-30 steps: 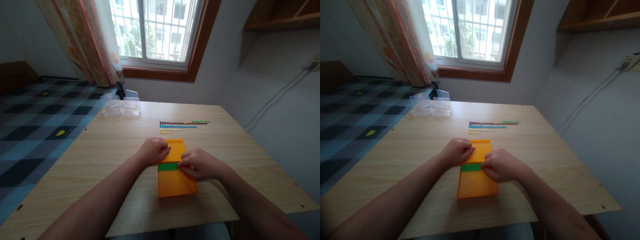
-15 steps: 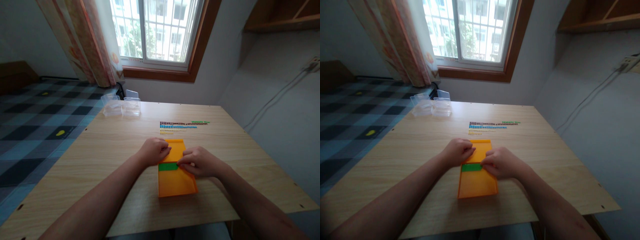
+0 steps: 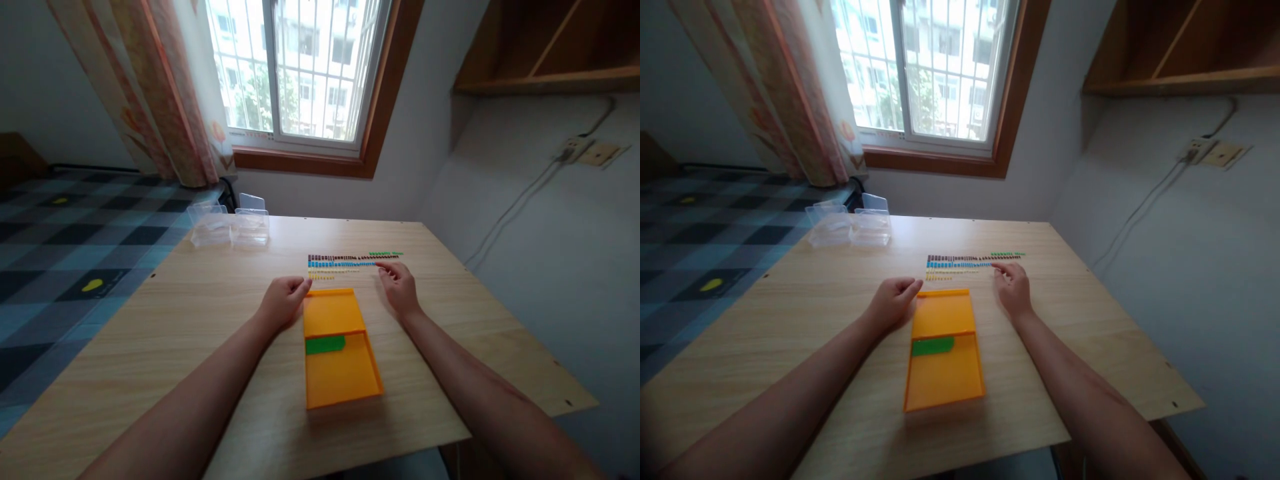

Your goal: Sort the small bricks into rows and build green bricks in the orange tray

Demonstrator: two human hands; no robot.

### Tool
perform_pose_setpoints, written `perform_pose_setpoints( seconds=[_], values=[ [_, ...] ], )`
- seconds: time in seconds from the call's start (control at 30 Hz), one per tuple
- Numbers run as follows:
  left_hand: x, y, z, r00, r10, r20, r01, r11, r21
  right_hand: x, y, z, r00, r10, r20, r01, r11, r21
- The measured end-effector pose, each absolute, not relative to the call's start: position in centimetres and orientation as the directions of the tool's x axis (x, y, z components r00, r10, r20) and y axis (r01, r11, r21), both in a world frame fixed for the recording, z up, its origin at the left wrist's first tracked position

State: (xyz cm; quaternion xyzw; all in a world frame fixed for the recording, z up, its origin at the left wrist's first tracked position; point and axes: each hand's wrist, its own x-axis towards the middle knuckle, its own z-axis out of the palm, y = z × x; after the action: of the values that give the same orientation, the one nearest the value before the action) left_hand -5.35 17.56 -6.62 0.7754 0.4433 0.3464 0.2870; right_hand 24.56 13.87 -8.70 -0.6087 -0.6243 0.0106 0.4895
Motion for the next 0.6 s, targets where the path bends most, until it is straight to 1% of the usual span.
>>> perform_pose_setpoints(
  seconds=[0.07,0.2,0.27,0.47,0.6],
  values=[
    [-5.4,17.6,-6.6,0.364,0.887,0.285,0.484,-0.442,0.756,25.3,14.9,-9.2,0.248,0.753,0.609,0.784,0.213,-0.583],
    [-5.3,17.6,-6.8,0.365,0.886,0.285,0.483,-0.442,0.755,26.7,17.1,-9.6,0.254,0.732,0.633,0.862,0.126,-0.492],
    [-5.3,17.7,-6.9,0.363,0.889,0.279,0.485,-0.436,0.758,27.4,18.4,-9.7,0.254,0.732,0.633,0.876,0.104,-0.471],
    [-5.4,17.8,-6.9,0.363,0.889,0.277,0.495,-0.436,0.752,29.2,22.4,-10.0,0.21,0.778,0.593,0.904,0.076,-0.42],
    [-5.4,17.9,-7.0,0.359,0.889,0.284,0.497,-0.439,0.748,29.8,24.0,-10.4,0.178,0.836,0.52,0.918,0.05,-0.394]
  ],
)
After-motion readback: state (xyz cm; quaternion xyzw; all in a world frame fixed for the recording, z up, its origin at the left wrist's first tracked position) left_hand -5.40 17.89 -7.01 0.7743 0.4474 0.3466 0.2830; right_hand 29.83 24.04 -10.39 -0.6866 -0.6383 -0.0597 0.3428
